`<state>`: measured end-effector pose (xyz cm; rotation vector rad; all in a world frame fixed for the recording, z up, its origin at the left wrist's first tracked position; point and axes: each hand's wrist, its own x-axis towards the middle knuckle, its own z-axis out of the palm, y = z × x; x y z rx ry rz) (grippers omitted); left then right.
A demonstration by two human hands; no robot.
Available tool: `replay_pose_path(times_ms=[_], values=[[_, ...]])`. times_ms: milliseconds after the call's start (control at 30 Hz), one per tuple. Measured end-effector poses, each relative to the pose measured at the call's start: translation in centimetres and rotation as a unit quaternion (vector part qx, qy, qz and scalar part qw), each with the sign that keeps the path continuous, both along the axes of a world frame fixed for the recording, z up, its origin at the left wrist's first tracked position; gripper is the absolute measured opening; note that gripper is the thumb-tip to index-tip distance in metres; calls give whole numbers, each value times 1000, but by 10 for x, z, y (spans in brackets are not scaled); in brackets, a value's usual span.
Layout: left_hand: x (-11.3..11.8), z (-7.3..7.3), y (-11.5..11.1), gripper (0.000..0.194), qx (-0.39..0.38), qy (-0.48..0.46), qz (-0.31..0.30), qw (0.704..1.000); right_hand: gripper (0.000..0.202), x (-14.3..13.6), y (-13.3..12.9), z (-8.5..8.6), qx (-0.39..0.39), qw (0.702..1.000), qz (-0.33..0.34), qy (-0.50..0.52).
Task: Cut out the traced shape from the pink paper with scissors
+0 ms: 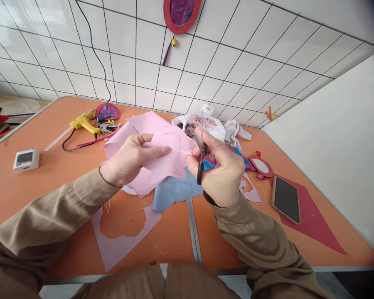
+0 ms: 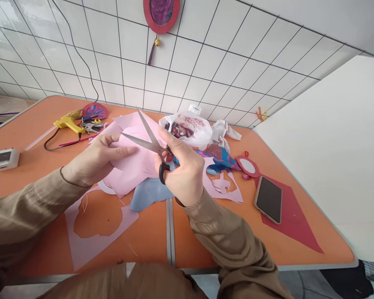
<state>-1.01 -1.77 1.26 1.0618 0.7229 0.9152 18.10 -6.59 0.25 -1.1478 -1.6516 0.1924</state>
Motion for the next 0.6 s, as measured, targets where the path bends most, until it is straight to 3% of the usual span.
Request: replay_pose_path(times_ms=[167, 367, 500, 600], values=[[-1, -4, 3, 21, 0, 47, -19, 999, 38, 1, 2, -1, 13, 1000, -7, -23], [-2, -1, 7, 16, 10, 57, 16, 998, 34, 16, 11, 6, -36, 992, -14, 122], [-2, 1, 9, 20, -13, 38, 39, 998, 40, 27, 15, 12, -148, 963, 78, 210], [-1, 0, 8, 22, -21, 34, 43, 998, 50, 24, 13, 13, -213, 947, 111, 213]])
